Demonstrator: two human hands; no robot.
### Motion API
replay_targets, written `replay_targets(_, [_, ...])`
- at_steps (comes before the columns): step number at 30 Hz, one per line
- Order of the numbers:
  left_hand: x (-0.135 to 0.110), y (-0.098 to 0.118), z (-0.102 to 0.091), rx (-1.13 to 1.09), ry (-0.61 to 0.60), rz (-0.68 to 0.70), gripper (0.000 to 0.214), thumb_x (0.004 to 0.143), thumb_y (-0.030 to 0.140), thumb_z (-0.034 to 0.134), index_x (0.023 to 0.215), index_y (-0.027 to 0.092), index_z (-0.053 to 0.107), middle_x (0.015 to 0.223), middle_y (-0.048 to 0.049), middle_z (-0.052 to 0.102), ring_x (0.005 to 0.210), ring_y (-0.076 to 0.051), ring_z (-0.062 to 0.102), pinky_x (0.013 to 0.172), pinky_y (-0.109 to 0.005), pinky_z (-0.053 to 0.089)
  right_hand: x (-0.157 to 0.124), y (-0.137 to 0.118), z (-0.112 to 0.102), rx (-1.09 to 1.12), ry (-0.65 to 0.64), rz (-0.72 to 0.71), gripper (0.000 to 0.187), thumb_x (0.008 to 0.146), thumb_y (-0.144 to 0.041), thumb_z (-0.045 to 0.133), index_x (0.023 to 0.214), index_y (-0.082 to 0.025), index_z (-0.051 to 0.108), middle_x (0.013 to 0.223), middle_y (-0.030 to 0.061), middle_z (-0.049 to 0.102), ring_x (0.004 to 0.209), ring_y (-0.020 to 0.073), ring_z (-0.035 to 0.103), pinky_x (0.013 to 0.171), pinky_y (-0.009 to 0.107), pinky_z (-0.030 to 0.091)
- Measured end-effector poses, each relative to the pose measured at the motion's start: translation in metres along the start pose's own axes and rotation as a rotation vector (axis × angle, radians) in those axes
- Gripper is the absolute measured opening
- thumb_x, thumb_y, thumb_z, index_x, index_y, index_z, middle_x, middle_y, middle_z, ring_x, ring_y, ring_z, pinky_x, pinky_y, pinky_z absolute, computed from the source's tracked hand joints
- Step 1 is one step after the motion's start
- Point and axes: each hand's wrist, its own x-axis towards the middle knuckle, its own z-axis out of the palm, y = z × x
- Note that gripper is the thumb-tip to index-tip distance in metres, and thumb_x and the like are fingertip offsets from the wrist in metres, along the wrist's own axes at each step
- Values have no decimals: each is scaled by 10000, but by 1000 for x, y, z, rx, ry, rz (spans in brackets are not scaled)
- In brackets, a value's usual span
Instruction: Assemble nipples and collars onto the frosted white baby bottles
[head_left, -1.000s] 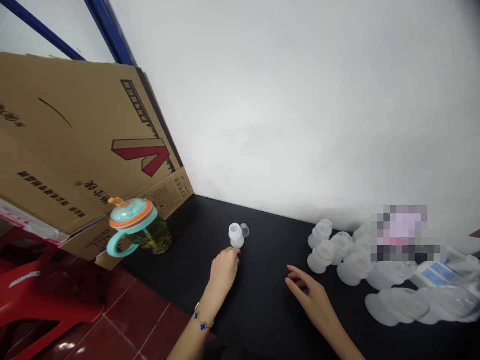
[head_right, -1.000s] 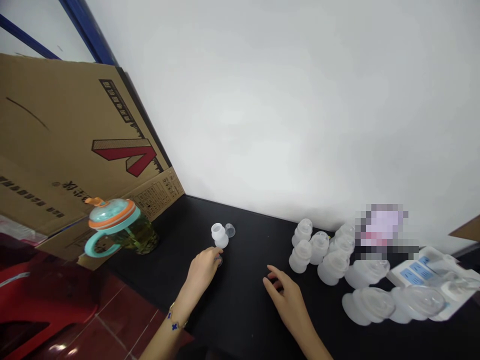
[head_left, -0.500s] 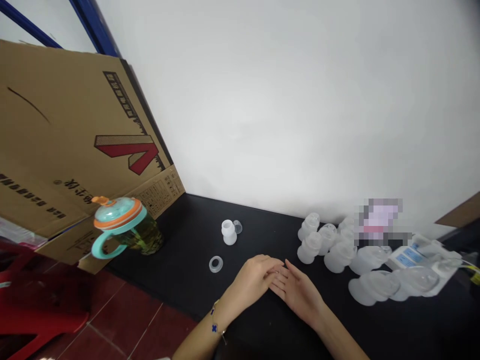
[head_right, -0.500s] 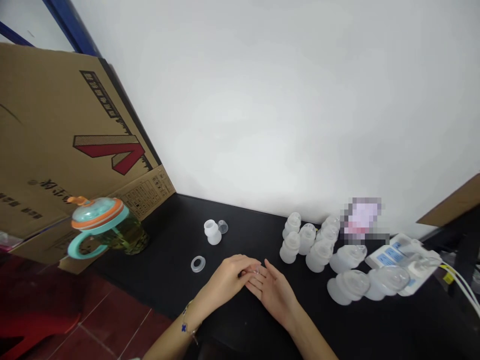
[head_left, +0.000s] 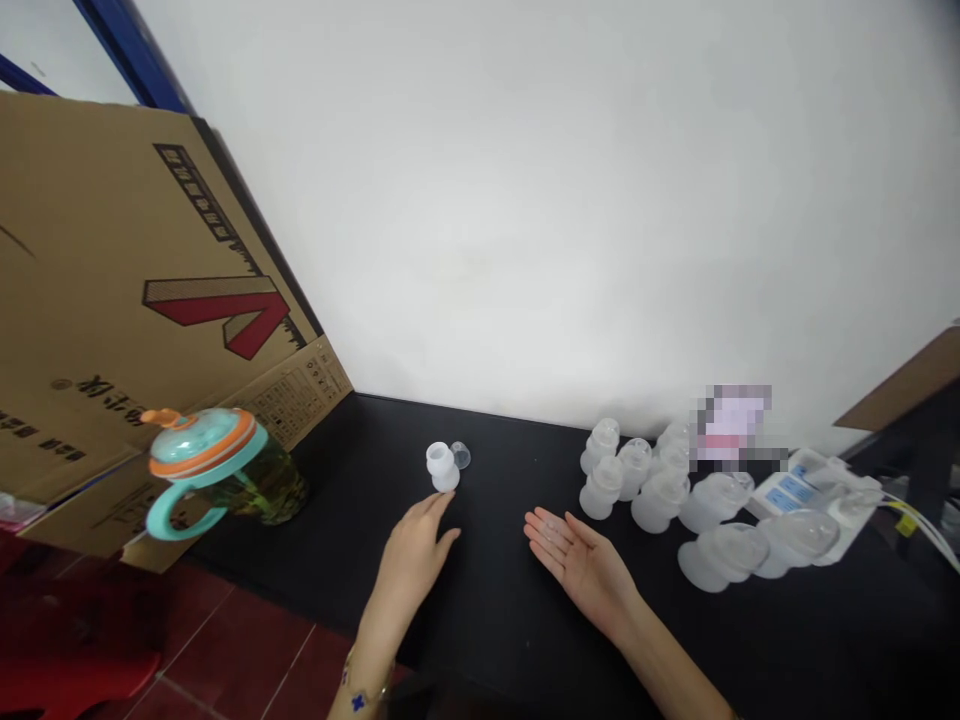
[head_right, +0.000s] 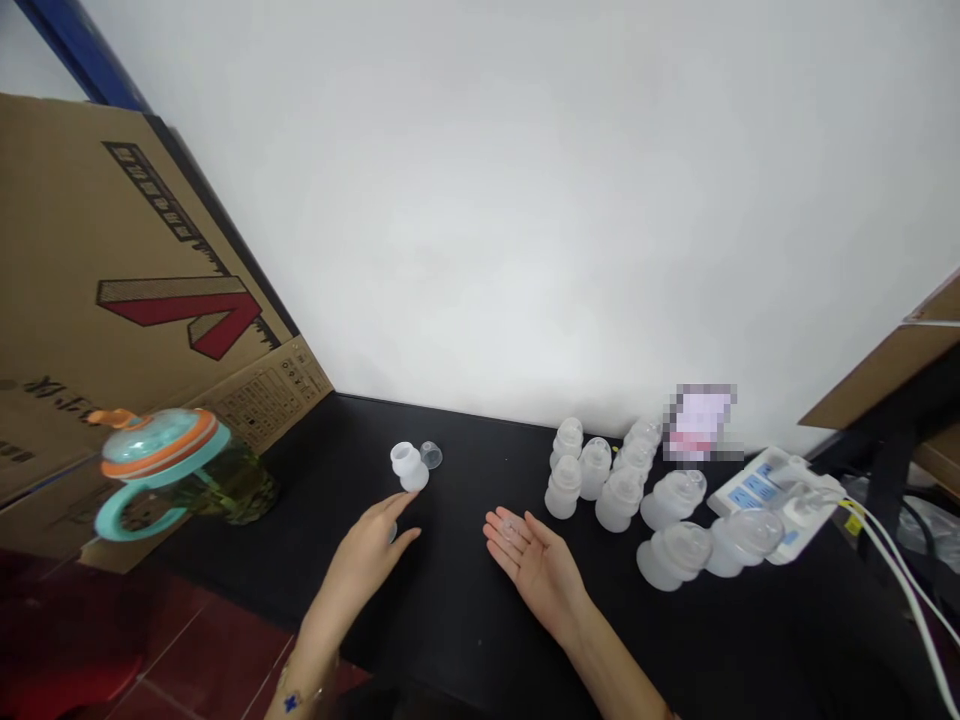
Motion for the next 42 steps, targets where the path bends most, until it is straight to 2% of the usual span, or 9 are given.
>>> replay_targets(4, [-10, -25, 4, 148, -129, -190, 538, 810, 94, 613, 1337, 199, 580, 1428, -166, 516, 1303, -338, 494, 982, -439, 464, 0, -1, 1, 0, 30, -9, 368, 971, -275, 456, 1232, -54, 594, 1341, 189, 608, 1257, 247, 575, 1058, 354, 475])
replay_targets(8, [-11, -31, 11, -11, -116, -196, 434, 829, 93, 565, 1229, 235, 657, 1348, -94, 596, 1227, -284, 560, 1004, -392, 446, 1, 0, -1, -32, 28, -10, 378, 967, -286, 463, 1243, -63, 594, 1363, 194, 587, 1269, 244, 564, 1054, 352, 476])
replay_targets(12, [1, -20, 12, -556, -73, -99, 374, 842, 272, 621, 1212, 237, 661, 1275, -73, 644, 1187, -269, 587, 950, -374, 502, 2, -2, -4, -48, 26, -15, 370, 965, -290, 468, 1247, -89, 597, 1359, 177, 595, 1276, 240, 558, 1060, 364, 472])
replay_targets(17, [26, 22, 19, -1392, -250, -221, 386, 852, 444, 662, 1138, 185, 662, 1133, -108, 688, 1083, -258, 662, 858, -332, 559, 3, -4, -4, -31, 43, -31, 349, 971, -265, 463, 1234, -82, 599, 1338, 168, 616, 1275, 229, 559, 1060, 350, 477])
replay_targets(22, [67, 61, 41, -1711, -327, -397, 245, 726, 160, 804, 915, 160, 648, 859, -38, 706, 879, -186, 723, 841, -279, 579, 7, -7, -8, -15, 69, -71, 327, 964, -233, 483, 1220, -65, 598, 1311, 172, 634, 1252, 234, 580, 1048, 348, 495])
replay_targets(27, [90, 70, 69, -1770, -278, -406, 142, 806, 202, 750, 889, 161, 641, 917, -39, 721, 936, -166, 717, 958, -283, 543, 12, -14, -15, -18, 106, -128, 317, 950, -169, 487, 1234, -61, 580, 1214, 158, 694, 1179, 222, 637, 1031, 342, 508])
replay_targets(32, [77, 66, 88, -1767, -315, -417, 171, 777, 166, 778, 863, 168, 630, 911, -46, 726, 958, -190, 714, 984, -324, 529, 15, -14, -18, -24, 150, -138, 347, 930, -150, 506, 1259, -57, 564, 1156, 166, 718, 1116, 233, 675, 1002, 342, 529])
replay_targets(37, [64, 73, 90, -1829, -357, -478, 177, 782, 138, 756, 903, 138, 628, 1091, -128, 714, 994, -243, 706, 950, -348, 537, 18, -10, -22, -35, 190, -171, 367, 929, -156, 506, 1276, -48, 558, 1165, 195, 709, 1125, 258, 670, 984, 360, 543])
replay_targets(42, [63, 78, 86, -1886, -444, -604, 209, 895, 258, 629, 1007, 83, 628, 1158, -208, 684, 1034, -280, 692, 910, -349, 546, 19, -12, -24, -15, 189, -200, 360, 916, -129, 501, 1265, -73, 568, 1154, 174, 716, 1139, 254, 662, 987, 365, 546])
